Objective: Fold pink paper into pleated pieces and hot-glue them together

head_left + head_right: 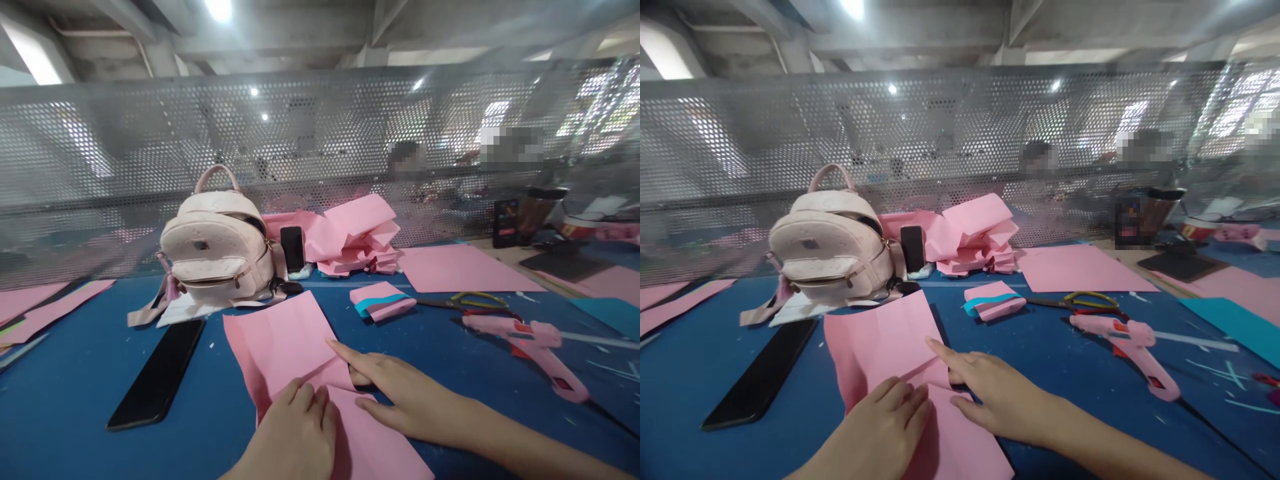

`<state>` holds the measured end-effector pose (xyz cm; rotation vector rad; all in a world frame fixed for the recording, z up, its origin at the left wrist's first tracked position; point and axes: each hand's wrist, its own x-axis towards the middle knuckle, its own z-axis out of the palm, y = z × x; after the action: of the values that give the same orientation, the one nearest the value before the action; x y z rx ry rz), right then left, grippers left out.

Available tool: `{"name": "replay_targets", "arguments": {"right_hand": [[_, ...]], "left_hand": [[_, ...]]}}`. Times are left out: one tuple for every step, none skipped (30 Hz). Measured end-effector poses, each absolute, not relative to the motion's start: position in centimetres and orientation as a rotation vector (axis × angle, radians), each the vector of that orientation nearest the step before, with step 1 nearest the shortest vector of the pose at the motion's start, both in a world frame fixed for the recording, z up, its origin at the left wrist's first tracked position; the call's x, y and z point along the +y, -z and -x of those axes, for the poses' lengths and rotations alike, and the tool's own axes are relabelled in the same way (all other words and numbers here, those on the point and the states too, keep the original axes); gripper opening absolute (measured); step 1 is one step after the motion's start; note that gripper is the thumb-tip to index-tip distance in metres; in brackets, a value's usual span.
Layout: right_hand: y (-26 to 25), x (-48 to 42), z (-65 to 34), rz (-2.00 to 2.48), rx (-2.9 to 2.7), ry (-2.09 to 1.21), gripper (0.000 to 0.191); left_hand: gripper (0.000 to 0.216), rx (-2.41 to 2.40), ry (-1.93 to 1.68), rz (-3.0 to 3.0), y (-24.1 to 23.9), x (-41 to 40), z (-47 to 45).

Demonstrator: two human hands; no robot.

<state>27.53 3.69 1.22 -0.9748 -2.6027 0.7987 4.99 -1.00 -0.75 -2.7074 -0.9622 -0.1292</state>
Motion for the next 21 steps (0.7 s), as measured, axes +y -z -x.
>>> {"name": "replay_targets", "arguments": {"right_hand": [[-0.9,3.7,-27.4,0.946,-2.608,-0.738,0.064],[-0.6,3.8,-27.3,0.910,-2.620,-0.674,0.050],[-0.3,3.9,-27.2,0.862,-2.637,-0.607,0.039],[0.0,4.0,-27.1,0.804,-2.655,-0.540,0.032],[0.3,4.1,-27.1,0.740,-2.666,-0.477,0.029],[0.5,4.2,-27.2,0.679,-2.671,-0.421,0.028],[0.7,4.3,-27.2,0.626,-2.672,-0.373,0.028],[0.9,4.3,-27.3,0.583,-2.670,-0.334,0.028],[1.0,4.4,-27.4,0.552,-2.671,-0.306,0.029],[1.1,4.4,-27.4,0.530,-2.677,-0.288,0.029],[1.2,4.4,-27.5,0.511,-2.684,-0.275,0.029],[1.2,4.3,-27.5,0.493,-2.691,-0.264,0.029],[1.2,4.3,-27.5,0.480,-2.698,-0.255,0.029],[1.2,4.3,-27.5,0.474,-2.701,-0.246,0.030],[1.2,4.2,-27.5,0.473,-2.703,-0.236,0.030],[1.2,4.2,-27.5,0.474,-2.703,-0.228,0.030],[1.2,4.2,-27.5,0.478,-2.705,-0.221,0.030],[1.2,4.2,-27.5,0.481,-2.708,-0.216,0.030],[1.2,4.2,-27.5,0.485,-2.712,-0.212,0.030],[1.2,4.2,-27.5,0.489,-2.715,-0.206,0.030],[1.2,4.2,-27.5,0.492,-2.718,-0.204,0.029]], "left_hand": [[0.025,-0.984,0.098,2.736,0.4,-0.9,-4.9],[0.027,-1.006,0.071,2.772,0.1,-0.9,-4.8],[0.033,-1.025,0.052,2.814,-0.2,-0.8,-4.8],[0.043,-1.042,0.042,2.860,-0.6,-0.8,-4.7],[0.053,-1.059,0.046,2.903,-1.0,-0.9,-4.6],[0.062,-1.072,0.061,2.945,-1.5,-0.9,-4.5],[0.066,-1.085,0.087,2.994,-2.2,-0.9,-4.4],[0.066,-1.108,0.136,3.044,-2.9,-0.9,-4.3],[0.062,-1.140,0.210,3.101,-3.9,-0.7,-3.9],[0.055,-1.201,0.308,3.161,-4.9,-0.4,-3.5],[0.049,-1.305,0.494,3.169,-6.0,0.2,-2.8],[0.045,-1.423,0.744,3.070,-7.1,0.9,-1.8],[0.041,-1.540,0.940,2.924,-8.1,1.8,-0.7],[0.039,-1.618,1.048,2.765,-8.9,2.8,0.6],[0.038,-1.683,1.061,2.643,-9.6,3.9,2.0],[0.040,-1.726,1.036,2.550,-10.0,4.8,3.3],[0.043,-1.792,0.948,2.509,-10.3,5.6,4.5],[0.043,-1.841,0.893,2.503,-10.4,6.1,5.5],[0.043,-1.862,0.851,2.516,-10.4,6.5,6.2],[0.043,-1.894,0.785,2.557,-10.3,6.7,6.7],[0.043,-1.931,0.739,2.603,-10.1,6.7,7.0]]}}
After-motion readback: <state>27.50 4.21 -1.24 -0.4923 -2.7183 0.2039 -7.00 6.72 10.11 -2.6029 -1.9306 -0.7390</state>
